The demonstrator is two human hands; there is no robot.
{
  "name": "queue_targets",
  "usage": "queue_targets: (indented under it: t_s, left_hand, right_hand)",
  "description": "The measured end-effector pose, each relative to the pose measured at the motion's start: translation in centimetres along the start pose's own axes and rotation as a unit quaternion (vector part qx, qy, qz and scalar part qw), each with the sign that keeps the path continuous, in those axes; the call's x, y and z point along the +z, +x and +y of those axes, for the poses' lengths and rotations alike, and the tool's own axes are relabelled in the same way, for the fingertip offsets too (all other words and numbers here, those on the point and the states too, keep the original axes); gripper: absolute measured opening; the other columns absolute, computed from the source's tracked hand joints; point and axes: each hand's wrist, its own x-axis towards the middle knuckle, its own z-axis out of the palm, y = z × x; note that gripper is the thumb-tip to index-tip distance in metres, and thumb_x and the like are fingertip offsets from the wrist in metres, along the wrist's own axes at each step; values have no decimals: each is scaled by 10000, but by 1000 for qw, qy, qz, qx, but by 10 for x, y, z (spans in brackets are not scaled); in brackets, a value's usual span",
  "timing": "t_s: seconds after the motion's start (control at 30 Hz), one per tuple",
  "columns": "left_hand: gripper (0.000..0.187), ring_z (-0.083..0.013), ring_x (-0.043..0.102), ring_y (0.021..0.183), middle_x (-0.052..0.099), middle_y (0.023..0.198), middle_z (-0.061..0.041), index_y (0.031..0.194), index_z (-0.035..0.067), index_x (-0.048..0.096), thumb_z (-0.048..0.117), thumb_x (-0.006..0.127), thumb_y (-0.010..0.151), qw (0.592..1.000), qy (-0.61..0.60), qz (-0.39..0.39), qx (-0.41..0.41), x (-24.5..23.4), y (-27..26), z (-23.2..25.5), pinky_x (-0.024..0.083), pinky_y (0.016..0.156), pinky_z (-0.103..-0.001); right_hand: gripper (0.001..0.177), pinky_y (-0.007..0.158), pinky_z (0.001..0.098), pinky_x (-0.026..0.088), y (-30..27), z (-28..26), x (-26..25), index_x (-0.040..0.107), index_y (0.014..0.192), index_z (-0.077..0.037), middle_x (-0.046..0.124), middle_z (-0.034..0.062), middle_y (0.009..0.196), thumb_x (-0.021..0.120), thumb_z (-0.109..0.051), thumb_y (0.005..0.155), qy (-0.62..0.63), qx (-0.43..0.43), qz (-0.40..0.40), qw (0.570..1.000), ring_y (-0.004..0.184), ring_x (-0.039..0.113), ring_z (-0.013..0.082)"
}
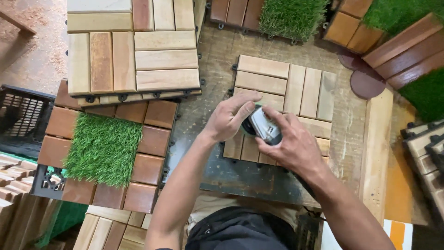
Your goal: The person uses an orbital sander to smooth the surface of a wooden tile assembly. They move the sander across the wooden planks in a systematic pattern, occasionally using their left hand to stabilize the tile. The task continues throughout the video as the person works on different sections of the wooden surface.
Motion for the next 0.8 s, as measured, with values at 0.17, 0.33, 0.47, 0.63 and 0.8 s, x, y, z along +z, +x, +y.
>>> queue_targets:
  t_s: [0.17, 0.33, 0.47, 0.63, 0.8]
  left_hand:
    - [319, -287, 579, 1351, 742, 1233, -69, 1239, 174, 729, 334, 500, 1087, 999, -18, -47, 20, -7, -17, 18, 332, 1205, -526]
    - [367, -312, 535, 1382, 722, 1269, -91, 1288, 159, 710, 348, 457, 1101, 999, 5, -1, 38, -4, -8, 1, 335, 1222, -514]
    - [406, -326, 583, 1319, 700, 1298, -128, 1279, 140, 713, 406, 470, 1092, 997, 2, 76, -33, -12, 11, -13, 372, 1193, -508]
    - [457, -360, 550, 1340, 654, 1352, -195, 1304, 98, 692, 438, 489, 1076, 995, 0, 81, -65, -15, 5, -19, 390, 1180, -514]
    - [677, -385, 426, 1442, 526, 1508, -207, 1460, 87, 562, 599, 375, 1059, 994, -30, 64, -86, -17, -16, -15, 295, 1232, -527]
  right_hand:
    - [839, 868, 563, 581, -10, 4, 12, 458, 1500, -464, 601, 114, 1228, 744, -625, 728, -61, 26, -37, 997, 1002, 703, 439]
    - [770, 840, 606, 562, 16, 2, -4, 524, 1504, -306, 629, 235, 1134, 749, -535, 804, -15, -30, -13, 999, 1006, 682, 515]
    - [719, 746, 527, 559, 53, 15, -21, 526, 1542, -289, 626, 230, 1064, 709, -522, 887, -45, -30, 15, 998, 945, 693, 440]
    - [714, 711, 505, 559, 50, 10, -22, 527, 1538, -307, 620, 224, 1044, 723, -520, 886, -35, -23, 21, 999, 929, 694, 420]
    - [745, 774, 533, 606, 10, -8, -7, 484, 1539, -371, 619, 213, 1099, 728, -488, 845, -23, -15, -59, 998, 924, 712, 422]
